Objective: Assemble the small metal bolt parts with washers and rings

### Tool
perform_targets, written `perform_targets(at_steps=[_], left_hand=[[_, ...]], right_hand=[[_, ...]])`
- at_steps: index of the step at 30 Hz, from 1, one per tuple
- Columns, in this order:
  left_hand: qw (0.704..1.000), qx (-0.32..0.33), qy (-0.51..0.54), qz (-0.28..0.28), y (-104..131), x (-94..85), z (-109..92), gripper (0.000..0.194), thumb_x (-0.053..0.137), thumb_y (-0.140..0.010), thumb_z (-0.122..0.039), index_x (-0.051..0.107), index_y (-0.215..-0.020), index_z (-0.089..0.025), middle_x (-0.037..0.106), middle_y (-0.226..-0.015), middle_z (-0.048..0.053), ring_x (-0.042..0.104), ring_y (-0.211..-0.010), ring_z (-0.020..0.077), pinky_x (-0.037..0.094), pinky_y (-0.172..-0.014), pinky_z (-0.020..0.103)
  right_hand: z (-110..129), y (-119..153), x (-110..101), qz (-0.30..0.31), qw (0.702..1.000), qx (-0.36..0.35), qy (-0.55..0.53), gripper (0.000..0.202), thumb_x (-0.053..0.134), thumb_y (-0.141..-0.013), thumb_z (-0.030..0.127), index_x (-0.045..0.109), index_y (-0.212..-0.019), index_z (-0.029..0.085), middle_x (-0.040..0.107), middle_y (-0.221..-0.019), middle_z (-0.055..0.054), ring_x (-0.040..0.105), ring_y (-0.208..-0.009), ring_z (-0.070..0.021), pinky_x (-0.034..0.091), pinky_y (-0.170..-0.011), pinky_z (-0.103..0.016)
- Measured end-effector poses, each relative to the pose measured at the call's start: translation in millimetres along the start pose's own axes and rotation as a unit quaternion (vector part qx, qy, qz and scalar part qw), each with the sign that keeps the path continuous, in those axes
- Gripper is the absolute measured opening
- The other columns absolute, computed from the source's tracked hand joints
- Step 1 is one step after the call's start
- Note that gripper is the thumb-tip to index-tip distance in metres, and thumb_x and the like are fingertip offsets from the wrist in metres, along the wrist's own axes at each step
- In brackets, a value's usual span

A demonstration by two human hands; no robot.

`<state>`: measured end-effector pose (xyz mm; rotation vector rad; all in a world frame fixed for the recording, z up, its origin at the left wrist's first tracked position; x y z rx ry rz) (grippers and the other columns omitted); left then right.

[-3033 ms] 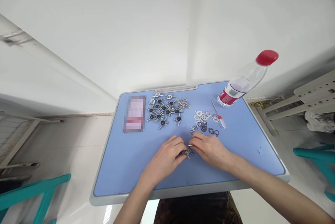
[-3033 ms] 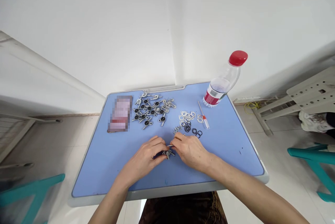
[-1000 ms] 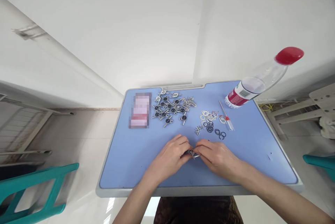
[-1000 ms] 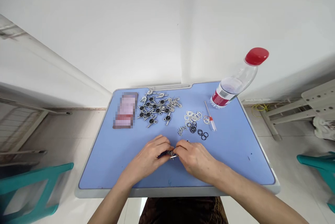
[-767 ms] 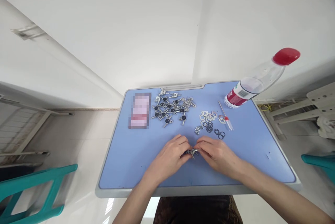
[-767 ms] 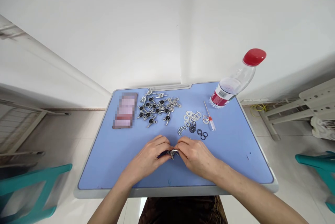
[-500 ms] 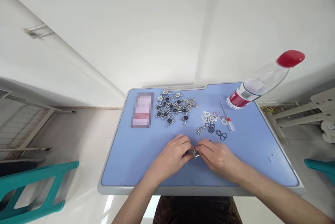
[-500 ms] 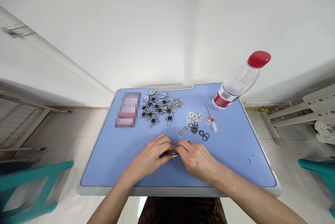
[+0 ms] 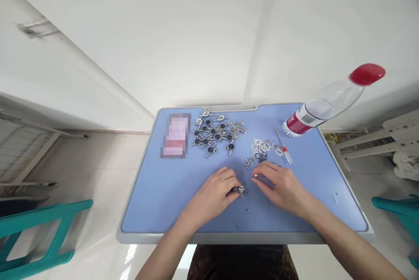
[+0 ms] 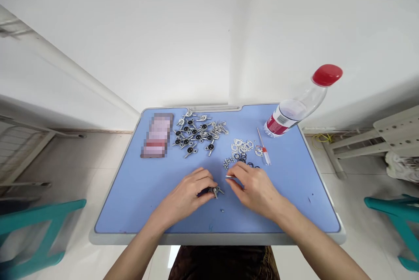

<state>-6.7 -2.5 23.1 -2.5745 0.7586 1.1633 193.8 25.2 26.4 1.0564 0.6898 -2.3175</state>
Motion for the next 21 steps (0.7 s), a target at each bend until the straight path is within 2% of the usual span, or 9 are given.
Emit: perform_targets(at_steps=[2,5,7,10,13,15,17,19,21], left_hand=[[1.0,-0.004,0.005,-0.002,-0.5,-0.5,0.5,0.008,0.064,-0.087,-0.016,0.064,-0.094,-0.02,0.06,-0.089,0.0,0.055,-0.087,0.0172,0.046,-0.075,0.03],[1.0,-0.011,0.01,-0.006,-1.6,-0.8,0.9,0.01,0.065,-0.086,-0.013,0.064,-0.093,-0.02,0.06,-0.089,0.0,0.055,-0.087,0.0174,0.045,-0.075,0.03],[1.0,-0.012,0.011,-0.003,-2.1,-0.8,0.8,0.011,0.064,-0.086,-0.012,0.064,-0.093,-0.02,0.06,-0.089,0.0,0.055,-0.088,0.0172,0.045,-0.076,0.029],[1.0,-0.008,0.011,-0.001,-2.2,-1.0,0.4,0.01,0.064,-0.086,-0.012,0.064,-0.092,-0.02,0.06,-0.089,0.0,0.055,-0.088,0.0169,0.046,-0.076,0.028],[1.0,-0.005,0.015,-0.006,-1.9,-1.2,0.2,0.008,0.064,-0.087,-0.014,0.065,-0.092,-0.02,0.06,-0.089,0.0,0.055,-0.087,0.0166,0.046,-0.077,0.029],[1.0,-0.004,0.013,-0.008,-1.8,-1.2,0.5,0.008,0.064,-0.087,-0.015,0.064,-0.093,-0.02,0.06,-0.089,0.0,0.055,-0.088,0.017,0.046,-0.078,0.03],[1.0,-0.002,0.013,-0.007,-1.7,-1.1,0.9,0.009,0.063,-0.087,-0.014,0.064,-0.094,-0.02,0.06,-0.09,0.001,0.055,-0.089,0.0176,0.045,-0.078,0.031],[1.0,-0.002,0.017,-0.006,-1.6,-1.0,1.5,0.01,0.062,-0.087,-0.014,0.064,-0.095,-0.02,0.06,-0.09,0.001,0.054,-0.089,0.018,0.045,-0.078,0.031],[1.0,-0.003,0.023,-0.008,-1.4,-0.8,2.1,0.011,0.061,-0.088,-0.014,0.064,-0.095,-0.021,0.06,-0.092,0.001,0.055,-0.091,0.0182,0.046,-0.079,0.031]], right_hand=[[9.5,1.2,-6.4,0.058,0.997,-0.039,-0.029,0.008,0.052,-0.095,0.023,0.058,-0.092,0.019,0.063,-0.079,0.0,0.057,-0.065,-0.0106,0.041,-0.059,-0.023],[26.4,9.5,2.4,0.139,0.983,-0.118,0.004,0.01,0.05,-0.096,0.026,0.058,-0.095,0.019,0.062,-0.081,-0.001,0.054,-0.062,-0.0112,0.034,-0.053,-0.025],[30.3,16.9,15.3,0.138,0.977,-0.153,0.057,0.015,0.046,-0.097,0.023,0.057,-0.09,0.017,0.06,-0.077,-0.002,0.048,-0.055,-0.0115,0.028,-0.048,-0.027],[21.9,27.4,30.1,0.112,0.971,-0.167,0.129,0.018,0.04,-0.096,0.014,0.055,-0.087,0.015,0.057,-0.074,-0.003,0.044,-0.053,-0.0127,0.025,-0.048,-0.028],[9.6,35.9,30.3,0.106,0.956,-0.207,0.181,0.022,0.037,-0.092,0.004,0.054,-0.085,0.015,0.055,-0.07,-0.003,0.041,-0.05,-0.0132,0.025,-0.048,-0.029],[5.7,40.4,23.5,0.063,0.958,-0.2,0.197,0.024,0.034,-0.091,0.003,0.053,-0.082,0.016,0.054,-0.067,-0.002,0.041,-0.048,-0.0136,0.026,-0.047,-0.03],[8.7,45.7,17.2,0.012,0.964,-0.184,0.191,0.02,0.036,-0.095,0.011,0.054,-0.086,0.014,0.055,-0.067,-0.002,0.045,-0.051,-0.0139,0.029,-0.048,-0.029],[18.5,52.5,17.6,0.031,0.955,-0.238,0.175,0.02,0.041,-0.097,0.027,0.056,-0.093,0.015,0.059,-0.077,-0.005,0.052,-0.059,-0.0154,0.032,-0.049,-0.03],[26.4,56.7,22.1,0.074,0.934,-0.288,0.196,0.019,0.045,-0.097,0.031,0.056,-0.098,0.016,0.059,-0.079,-0.004,0.049,-0.054,-0.0136,0.03,-0.048,-0.03]])
Point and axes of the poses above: each hand's wrist, its own y-axis away from the middle knuckle, its own x-axis out of the palm, z = x × y, the point moved 2 cm from there along -y, towards the middle knuckle
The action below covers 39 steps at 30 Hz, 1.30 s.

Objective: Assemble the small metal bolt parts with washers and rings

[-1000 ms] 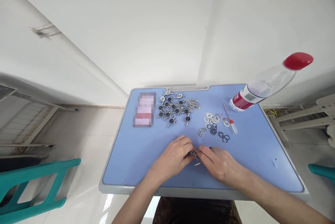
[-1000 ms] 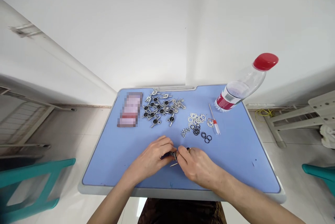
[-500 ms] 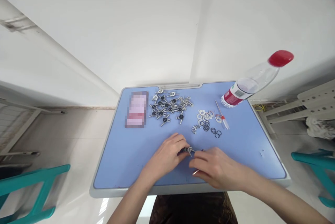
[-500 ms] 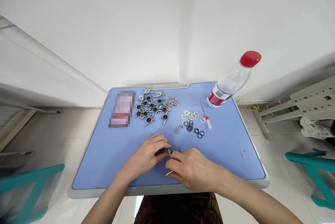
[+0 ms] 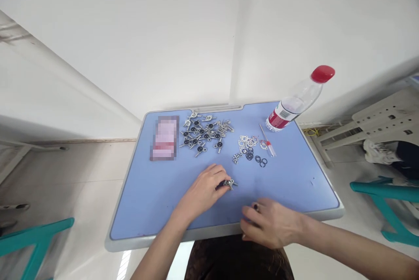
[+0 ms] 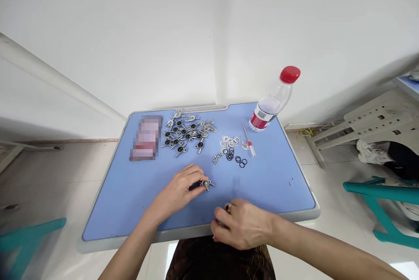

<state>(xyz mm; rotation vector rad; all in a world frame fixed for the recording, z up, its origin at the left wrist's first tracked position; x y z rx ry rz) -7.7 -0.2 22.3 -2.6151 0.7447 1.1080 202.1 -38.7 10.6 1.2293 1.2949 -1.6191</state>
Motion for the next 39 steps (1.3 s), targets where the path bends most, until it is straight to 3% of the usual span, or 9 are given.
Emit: perform_targets(at_steps=[4,9,15,18,20,23,26,33,39], left_hand=[[1.0,-0.004,0.002,0.001,-0.1,0.6,0.2,0.011,0.061,-0.088,-0.015,0.064,-0.096,-0.021,0.06,-0.092,0.001,0.055,-0.092,0.0184,0.045,-0.081,0.031],[1.0,-0.008,0.0,0.004,-1.3,0.4,0.0,0.009,0.062,-0.088,-0.016,0.064,-0.095,-0.021,0.059,-0.091,0.0,0.055,-0.091,0.0178,0.045,-0.079,0.03],[1.0,-0.004,0.014,0.0,-1.6,-0.8,0.9,0.009,0.062,-0.087,-0.015,0.065,-0.092,-0.02,0.061,-0.091,0.001,0.056,-0.092,0.0182,0.045,-0.077,0.029],[1.0,-0.004,0.018,-0.002,-1.7,-1.6,0.3,0.009,0.062,-0.086,-0.014,0.065,-0.091,-0.02,0.06,-0.09,0.001,0.056,-0.091,0.0178,0.045,-0.077,0.029],[1.0,-0.007,0.02,-0.003,-1.5,-2.2,-0.4,0.009,0.062,-0.086,-0.014,0.065,-0.09,-0.02,0.06,-0.088,0.0,0.057,-0.089,0.0172,0.045,-0.076,0.029],[1.0,-0.013,0.027,-0.005,-1.0,-2.7,-1.1,0.01,0.061,-0.086,-0.014,0.065,-0.091,-0.021,0.059,-0.089,0.0,0.057,-0.088,0.0166,0.045,-0.075,0.028],[0.999,-0.016,0.03,-0.004,-0.8,-2.5,-1.0,0.01,0.06,-0.086,-0.014,0.065,-0.09,-0.021,0.059,-0.089,0.0,0.056,-0.088,0.0168,0.045,-0.074,0.028],[1.0,-0.012,0.027,-0.007,-0.5,-2.1,-0.7,0.008,0.059,-0.085,-0.013,0.064,-0.087,-0.02,0.058,-0.086,0.0,0.055,-0.087,0.0171,0.043,-0.074,0.029],[0.999,-0.009,0.034,-0.012,0.1,-2.6,-1.0,0.009,0.059,-0.085,-0.013,0.064,-0.087,-0.02,0.059,-0.088,0.001,0.055,-0.088,0.0176,0.044,-0.075,0.03]], right_hand=[[-12.7,-3.8,8.3,0.084,0.996,-0.004,-0.006,0.013,0.042,-0.094,0.013,0.053,-0.088,0.015,0.056,-0.075,-0.002,0.046,-0.051,-0.0124,0.025,-0.048,-0.029],[-57.1,-9.4,12.7,0.062,0.993,-0.061,0.083,0.022,0.033,-0.098,0.01,0.054,-0.091,0.013,0.055,-0.07,-0.001,0.044,-0.049,-0.0115,0.023,-0.046,-0.029],[-90.1,-30.7,15.6,0.051,0.99,0.009,0.134,0.02,0.035,-0.099,0.015,0.055,-0.099,0.013,0.059,-0.077,-0.004,0.051,-0.054,-0.0125,0.03,-0.051,-0.027],[-95.8,-30.3,8.4,-0.02,0.984,0.139,0.108,0.027,0.041,-0.099,0.033,0.055,-0.104,0.011,0.062,-0.087,-0.009,0.056,-0.063,-0.0157,0.038,-0.057,-0.028],[-100.1,-16.5,2.4,-0.054,0.957,0.271,0.083,0.022,0.039,-0.098,0.023,0.055,-0.109,0.011,0.062,-0.095,-0.011,0.059,-0.071,-0.0177,0.041,-0.061,-0.029],[-110.4,18.1,-4.0,-0.056,0.898,0.426,0.098,0.029,0.034,-0.094,0.01,0.057,-0.112,0.012,0.06,-0.102,-0.013,0.058,-0.07,-0.0182,0.04,-0.058,-0.028],[-126.2,46.2,-5.6,0.0,0.846,0.511,0.149,0.034,0.035,-0.093,0.009,0.06,-0.115,0.014,0.06,-0.095,-0.013,0.058,-0.071,-0.0211,0.04,-0.058,-0.03],[-143.8,35.1,-5.0,0.072,0.831,0.519,0.187,0.029,0.038,-0.088,0.002,0.064,-0.098,0.009,0.061,-0.095,-0.018,0.059,-0.083,-0.0273,0.041,-0.069,-0.035],[-137.2,32.5,-9.1,-0.018,0.858,0.47,0.206,0.028,0.041,-0.093,0.009,0.063,-0.111,0.011,0.063,-0.101,-0.016,0.058,-0.091,-0.0274,0.041,-0.079,-0.037]])
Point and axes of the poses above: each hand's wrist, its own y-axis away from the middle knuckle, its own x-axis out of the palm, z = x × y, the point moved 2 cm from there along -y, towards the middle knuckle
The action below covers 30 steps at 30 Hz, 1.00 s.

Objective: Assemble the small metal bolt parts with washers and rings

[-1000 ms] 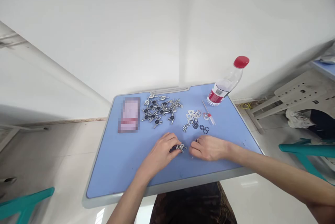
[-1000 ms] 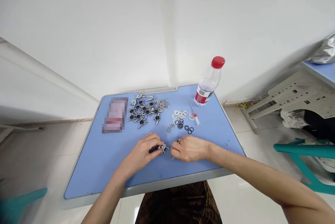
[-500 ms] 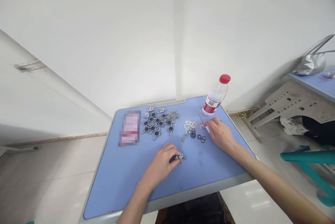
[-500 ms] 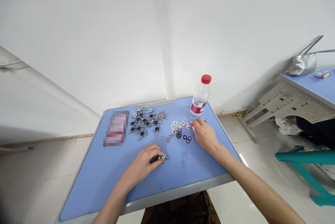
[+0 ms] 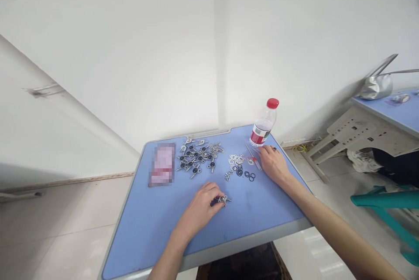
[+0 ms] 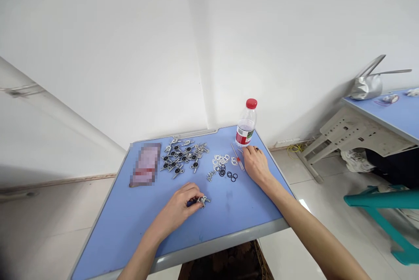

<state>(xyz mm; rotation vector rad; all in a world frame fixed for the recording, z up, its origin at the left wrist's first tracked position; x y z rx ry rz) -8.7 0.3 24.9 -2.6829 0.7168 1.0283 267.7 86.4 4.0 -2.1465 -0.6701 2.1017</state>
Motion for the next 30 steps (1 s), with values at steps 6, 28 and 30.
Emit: perform_targets(at_steps=[6,28,30], left_hand=[[1.0,0.004,0.001,-0.002,-0.2,1.5,2.8,0.008,0.059,-0.085,-0.015,0.064,-0.088,-0.02,0.06,-0.089,0.001,0.056,-0.088,0.018,0.045,-0.075,0.03],[1.0,0.003,-0.014,0.009,-2.3,1.8,4.4,0.008,0.058,-0.087,-0.018,0.065,-0.087,-0.021,0.059,-0.086,0.001,0.056,-0.085,0.0174,0.043,-0.074,0.028],[1.0,0.004,-0.012,0.012,-3.2,2.6,6.2,0.008,0.058,-0.088,-0.017,0.065,-0.088,-0.021,0.059,-0.086,0.001,0.056,-0.086,0.0175,0.043,-0.075,0.028]], right_hand=[[1.7,7.9,-10.6,-0.024,0.967,-0.254,0.0,0.034,0.038,-0.093,0.004,0.062,-0.114,0.017,0.063,-0.093,-0.01,0.056,-0.083,-0.0212,0.04,-0.08,-0.036],[30.5,21.7,-20.0,-0.11,0.685,0.173,-0.699,0.015,0.051,-0.094,0.035,0.042,-0.093,0.023,0.055,-0.078,0.005,0.062,-0.053,-0.0105,0.057,-0.055,-0.029],[30.0,20.7,-14.1,-0.092,0.672,0.184,-0.712,0.018,0.054,-0.093,0.037,0.043,-0.093,0.024,0.054,-0.075,0.006,0.06,-0.05,-0.0094,0.055,-0.051,-0.027]])
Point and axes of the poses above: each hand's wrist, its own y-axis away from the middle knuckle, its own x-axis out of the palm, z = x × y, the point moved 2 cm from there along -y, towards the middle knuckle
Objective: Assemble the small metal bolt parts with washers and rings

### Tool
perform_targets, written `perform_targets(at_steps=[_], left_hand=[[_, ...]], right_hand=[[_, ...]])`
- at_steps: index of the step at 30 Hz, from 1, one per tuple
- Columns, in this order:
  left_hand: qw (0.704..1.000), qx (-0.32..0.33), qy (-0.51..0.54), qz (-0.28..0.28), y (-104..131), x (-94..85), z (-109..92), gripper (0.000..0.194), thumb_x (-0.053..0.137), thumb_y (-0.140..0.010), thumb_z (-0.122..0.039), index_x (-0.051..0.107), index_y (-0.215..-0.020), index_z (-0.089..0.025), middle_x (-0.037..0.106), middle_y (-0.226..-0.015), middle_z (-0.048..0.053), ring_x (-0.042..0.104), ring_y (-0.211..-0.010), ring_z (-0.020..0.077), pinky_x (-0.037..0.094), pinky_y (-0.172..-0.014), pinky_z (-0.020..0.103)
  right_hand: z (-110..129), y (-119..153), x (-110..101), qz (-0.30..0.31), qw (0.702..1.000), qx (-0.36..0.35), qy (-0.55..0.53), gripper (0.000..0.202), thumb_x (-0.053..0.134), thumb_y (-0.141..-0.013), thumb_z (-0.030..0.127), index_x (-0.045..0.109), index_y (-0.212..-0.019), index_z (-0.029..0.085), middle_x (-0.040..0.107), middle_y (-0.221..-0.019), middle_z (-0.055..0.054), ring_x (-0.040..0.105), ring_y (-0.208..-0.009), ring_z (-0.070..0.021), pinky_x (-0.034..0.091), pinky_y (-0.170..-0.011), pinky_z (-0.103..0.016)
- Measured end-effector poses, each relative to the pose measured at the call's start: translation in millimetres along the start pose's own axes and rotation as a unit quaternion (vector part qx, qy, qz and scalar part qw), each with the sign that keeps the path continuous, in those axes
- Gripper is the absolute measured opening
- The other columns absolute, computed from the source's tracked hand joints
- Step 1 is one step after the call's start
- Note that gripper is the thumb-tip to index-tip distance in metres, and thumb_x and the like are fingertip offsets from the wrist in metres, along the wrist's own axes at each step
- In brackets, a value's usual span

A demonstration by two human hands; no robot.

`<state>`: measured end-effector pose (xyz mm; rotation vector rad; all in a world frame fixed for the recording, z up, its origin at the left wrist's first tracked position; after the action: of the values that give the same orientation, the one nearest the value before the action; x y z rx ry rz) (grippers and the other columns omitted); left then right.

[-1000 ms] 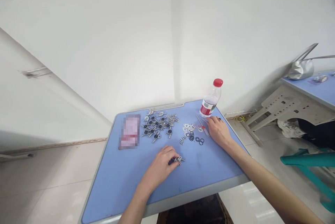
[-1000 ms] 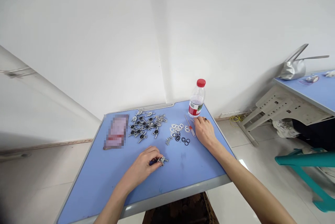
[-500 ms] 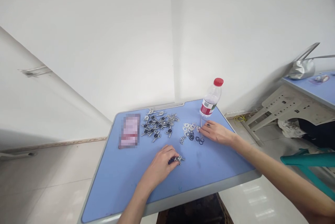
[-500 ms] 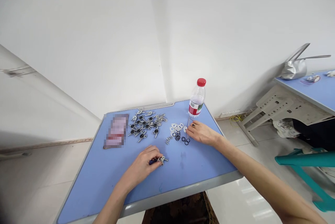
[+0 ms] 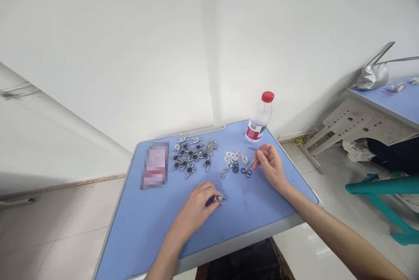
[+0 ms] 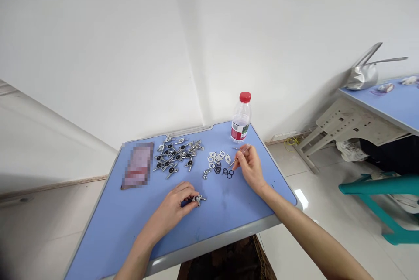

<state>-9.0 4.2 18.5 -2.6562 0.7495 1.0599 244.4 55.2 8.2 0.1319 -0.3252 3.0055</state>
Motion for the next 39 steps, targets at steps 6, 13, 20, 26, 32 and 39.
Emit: perform_targets(at_steps=[6,13,20,26,32,39], left_hand=[[1.0,-0.001,0.002,0.006,-0.6,1.3,1.4,0.01,0.057,-0.089,-0.017,0.065,-0.09,-0.022,0.06,-0.087,0.001,0.056,-0.087,0.0178,0.043,-0.075,0.029],[1.0,0.003,-0.006,0.002,-0.5,1.0,0.2,0.009,0.057,-0.089,-0.018,0.066,-0.089,-0.022,0.06,-0.086,0.001,0.056,-0.086,0.0177,0.043,-0.075,0.029],[1.0,0.0,-0.004,-0.002,-0.8,0.2,-2.1,0.009,0.058,-0.088,-0.018,0.066,-0.088,-0.022,0.06,-0.086,0.001,0.057,-0.087,0.0175,0.044,-0.075,0.028],[1.0,-0.007,-0.003,0.001,-0.8,-1.0,-3.7,0.009,0.058,-0.088,-0.018,0.066,-0.088,-0.022,0.06,-0.086,0.001,0.056,-0.087,0.0176,0.044,-0.075,0.028],[1.0,-0.009,-0.006,0.007,-1.0,-1.5,-4.3,0.01,0.057,-0.088,-0.017,0.066,-0.089,-0.022,0.06,-0.087,0.001,0.056,-0.088,0.0178,0.044,-0.075,0.029],[1.0,-0.001,0.0,0.003,-0.3,-0.5,-2.9,0.01,0.057,-0.089,-0.019,0.066,-0.09,-0.022,0.061,-0.087,0.001,0.057,-0.088,0.018,0.044,-0.076,0.03]], right_hand=[[-10.1,-2.4,0.7,0.031,0.999,0.035,-0.028,0.021,0.056,-0.091,0.041,0.043,-0.095,0.024,0.056,-0.076,0.006,0.059,-0.048,-0.0093,0.052,-0.047,-0.025],[-6.7,-1.8,4.9,0.015,0.999,0.032,-0.039,0.021,0.056,-0.091,0.041,0.043,-0.093,0.024,0.056,-0.077,0.006,0.059,-0.049,-0.0096,0.053,-0.048,-0.026],[-3.9,0.3,1.4,0.002,0.998,-0.037,0.053,0.013,0.049,-0.096,0.035,0.043,-0.091,0.024,0.054,-0.078,0.003,0.055,-0.053,-0.01,0.051,-0.052,-0.027],[-5.6,12.5,-8.3,0.043,0.952,-0.235,0.193,0.007,0.046,-0.096,0.023,0.047,-0.103,0.023,0.056,-0.089,-0.004,0.058,-0.073,-0.0166,0.051,-0.067,-0.035],[-4.8,12.1,-3.4,0.022,0.977,-0.184,0.108,0.005,0.045,-0.098,0.024,0.046,-0.102,0.023,0.054,-0.089,-0.002,0.059,-0.066,-0.0127,0.054,-0.063,-0.032],[-8.6,7.4,-5.4,-0.006,0.984,-0.151,0.096,0.013,0.044,-0.099,0.035,0.04,-0.098,0.023,0.058,-0.088,0.0,0.067,-0.061,-0.0122,0.058,-0.062,-0.032]])
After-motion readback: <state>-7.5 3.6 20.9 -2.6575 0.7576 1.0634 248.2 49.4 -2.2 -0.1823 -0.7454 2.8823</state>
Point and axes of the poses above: each hand's wrist, its own y-axis away from the middle knuckle, its own x-axis out of the palm, z = x × y, the point moved 2 cm from there along -y, towards the middle knuckle
